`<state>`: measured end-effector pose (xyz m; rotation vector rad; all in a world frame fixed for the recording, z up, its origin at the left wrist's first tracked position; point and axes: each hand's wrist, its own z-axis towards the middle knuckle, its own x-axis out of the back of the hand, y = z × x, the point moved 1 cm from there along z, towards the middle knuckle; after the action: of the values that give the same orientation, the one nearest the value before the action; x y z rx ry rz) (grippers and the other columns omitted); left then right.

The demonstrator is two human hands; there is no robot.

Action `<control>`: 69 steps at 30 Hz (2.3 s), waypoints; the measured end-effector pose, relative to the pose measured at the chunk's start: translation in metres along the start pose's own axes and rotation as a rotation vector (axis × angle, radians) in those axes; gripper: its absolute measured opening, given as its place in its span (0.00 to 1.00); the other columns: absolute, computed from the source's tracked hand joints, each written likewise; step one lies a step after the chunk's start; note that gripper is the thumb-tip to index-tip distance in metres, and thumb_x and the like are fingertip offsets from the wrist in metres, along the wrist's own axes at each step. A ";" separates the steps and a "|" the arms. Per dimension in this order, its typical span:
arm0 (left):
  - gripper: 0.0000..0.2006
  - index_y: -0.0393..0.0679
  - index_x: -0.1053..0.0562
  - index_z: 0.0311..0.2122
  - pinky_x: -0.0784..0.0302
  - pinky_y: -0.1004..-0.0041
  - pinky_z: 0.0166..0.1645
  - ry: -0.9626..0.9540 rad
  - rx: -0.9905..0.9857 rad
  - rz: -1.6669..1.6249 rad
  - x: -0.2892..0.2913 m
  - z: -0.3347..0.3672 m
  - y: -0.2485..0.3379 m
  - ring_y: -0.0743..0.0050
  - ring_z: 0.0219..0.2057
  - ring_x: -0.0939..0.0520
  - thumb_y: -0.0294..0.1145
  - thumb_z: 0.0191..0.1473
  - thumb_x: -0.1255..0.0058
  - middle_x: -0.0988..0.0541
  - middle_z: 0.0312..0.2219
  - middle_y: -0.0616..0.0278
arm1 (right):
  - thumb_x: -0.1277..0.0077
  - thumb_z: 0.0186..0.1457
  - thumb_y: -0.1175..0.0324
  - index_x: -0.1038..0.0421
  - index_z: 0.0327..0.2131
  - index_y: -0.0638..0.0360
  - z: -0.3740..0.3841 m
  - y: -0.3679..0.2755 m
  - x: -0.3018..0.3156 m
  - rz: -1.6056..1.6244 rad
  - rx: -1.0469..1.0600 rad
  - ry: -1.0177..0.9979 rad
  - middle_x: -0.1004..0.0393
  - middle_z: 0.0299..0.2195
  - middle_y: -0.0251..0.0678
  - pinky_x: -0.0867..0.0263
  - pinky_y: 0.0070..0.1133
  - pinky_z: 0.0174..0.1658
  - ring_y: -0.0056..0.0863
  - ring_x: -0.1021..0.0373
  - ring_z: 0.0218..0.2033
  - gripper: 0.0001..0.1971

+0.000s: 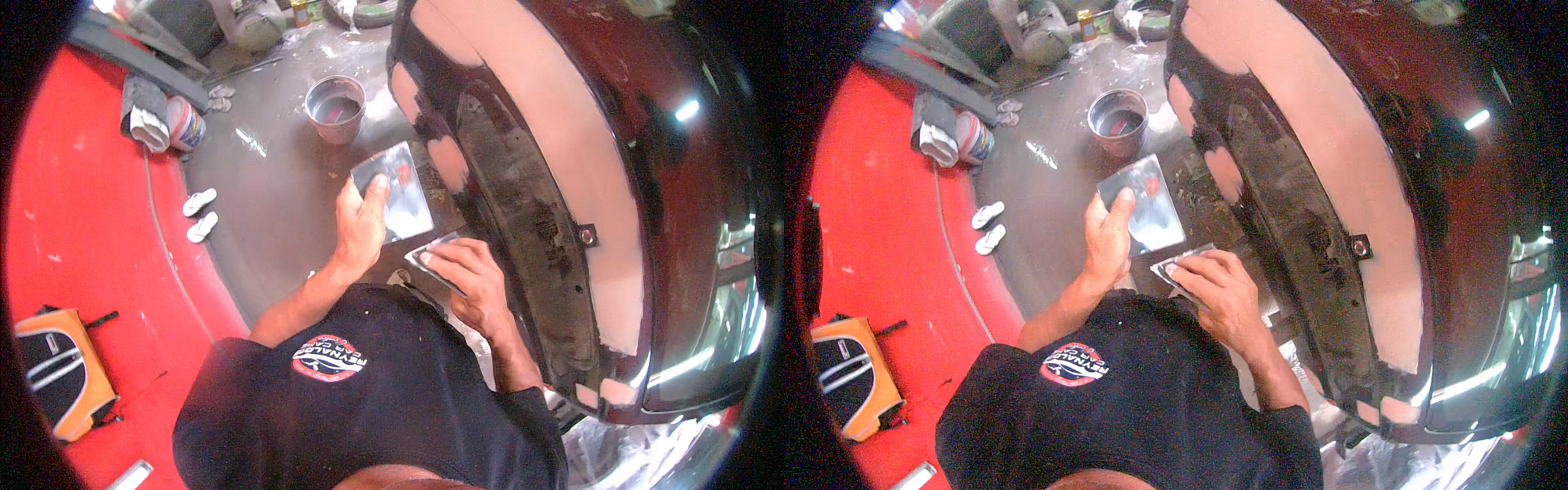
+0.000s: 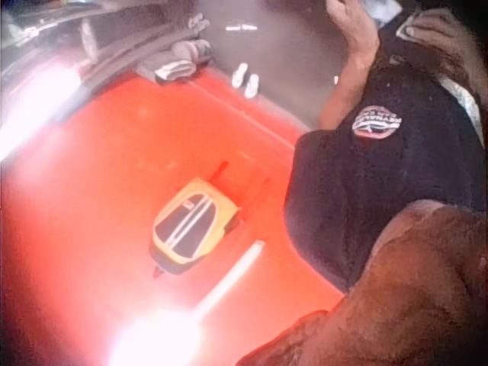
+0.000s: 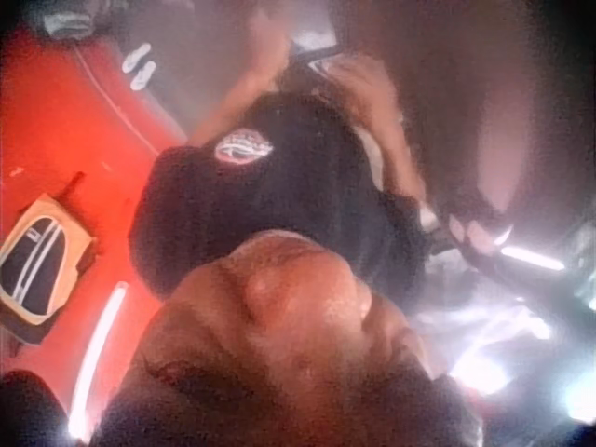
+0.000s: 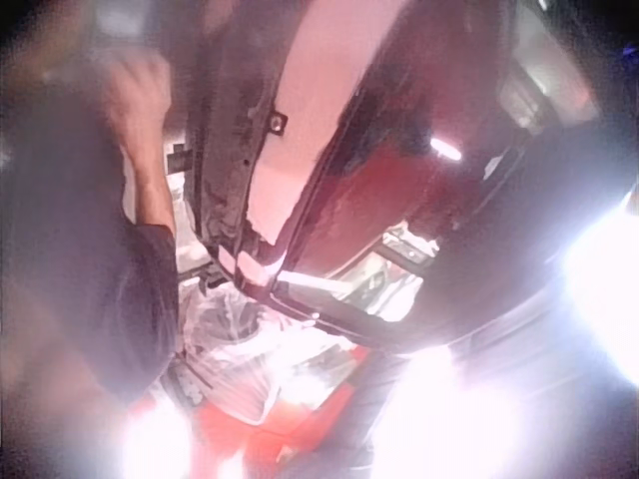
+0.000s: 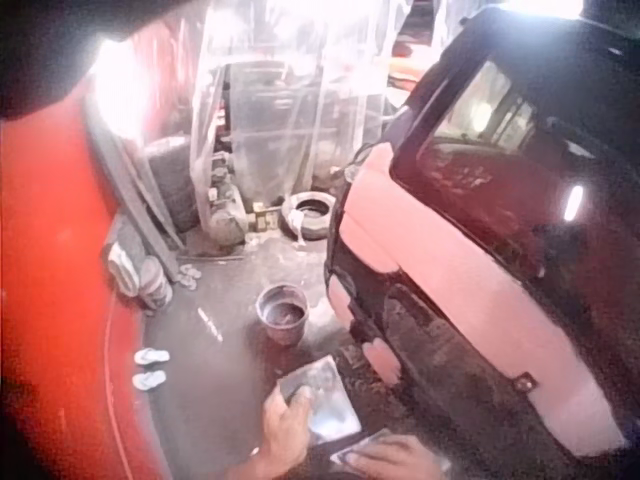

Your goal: The person sands a car bumper with a sanding block, moving across multiple sections of the surface. The person holds a second sanding block in the other hand and occasionally switches between them while working on the bumper.

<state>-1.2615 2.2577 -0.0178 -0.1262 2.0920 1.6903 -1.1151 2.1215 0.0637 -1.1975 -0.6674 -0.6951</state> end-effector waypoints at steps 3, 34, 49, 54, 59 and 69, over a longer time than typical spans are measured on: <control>0.14 0.36 0.28 0.53 0.20 0.69 0.47 0.033 0.140 -0.201 0.012 -0.007 -0.005 0.74 0.40 0.18 0.31 0.67 0.54 0.19 0.42 0.60 | 0.42 0.39 0.83 0.24 0.51 0.54 -0.007 -0.014 -0.014 -0.077 0.120 0.104 0.25 0.54 0.37 0.35 0.37 0.59 0.47 0.32 0.55 0.30; 0.16 0.35 0.30 0.57 0.21 0.68 0.53 -0.112 0.151 0.077 -0.003 -0.013 -0.029 0.70 0.46 0.18 0.27 0.67 0.55 0.20 0.48 0.53 | 0.40 0.37 0.78 0.22 0.50 0.49 0.013 0.035 -0.034 -0.079 -0.011 -0.145 0.24 0.51 0.28 0.31 0.33 0.54 0.39 0.31 0.50 0.30; 0.16 0.38 0.30 0.56 0.17 0.62 0.50 -0.132 0.583 -0.530 -0.001 -0.006 -0.035 0.62 0.44 0.15 0.33 0.67 0.55 0.19 0.46 0.54 | 0.45 0.37 0.83 0.27 0.56 0.52 -0.012 0.047 -0.034 -0.141 -0.025 0.226 0.28 0.55 0.38 0.32 0.36 0.58 0.47 0.36 0.58 0.36; 0.16 0.37 0.30 0.56 0.17 0.63 0.49 -0.064 0.346 -0.315 -0.003 -0.006 -0.020 0.64 0.44 0.16 0.32 0.68 0.57 0.19 0.46 0.55 | 0.48 0.41 0.83 0.26 0.53 0.53 -0.005 0.049 -0.022 -0.209 -0.142 0.188 0.27 0.51 0.38 0.31 0.36 0.54 0.47 0.33 0.53 0.30; 0.16 0.35 0.30 0.56 0.21 0.66 0.54 -0.256 0.205 -0.090 -0.007 -0.010 0.000 0.69 0.46 0.18 0.30 0.67 0.57 0.19 0.46 0.55 | 0.45 0.44 0.79 0.25 0.52 0.51 -0.006 0.010 -0.007 -0.149 -0.007 0.005 0.26 0.51 0.34 0.30 0.36 0.55 0.42 0.31 0.52 0.27; 0.19 0.37 0.31 0.58 0.18 0.69 0.46 -0.475 0.355 -0.268 0.005 -0.029 0.005 0.70 0.40 0.17 0.38 0.72 0.61 0.20 0.45 0.56 | 0.43 0.39 0.82 0.22 0.50 0.50 0.000 0.020 -0.022 -0.179 -0.048 0.188 0.23 0.51 0.32 0.30 0.32 0.55 0.41 0.29 0.50 0.30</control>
<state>-1.2753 2.2326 -0.0113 0.0943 1.8723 1.0490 -1.1126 2.1284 0.0349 -1.1083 -0.6079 -0.9660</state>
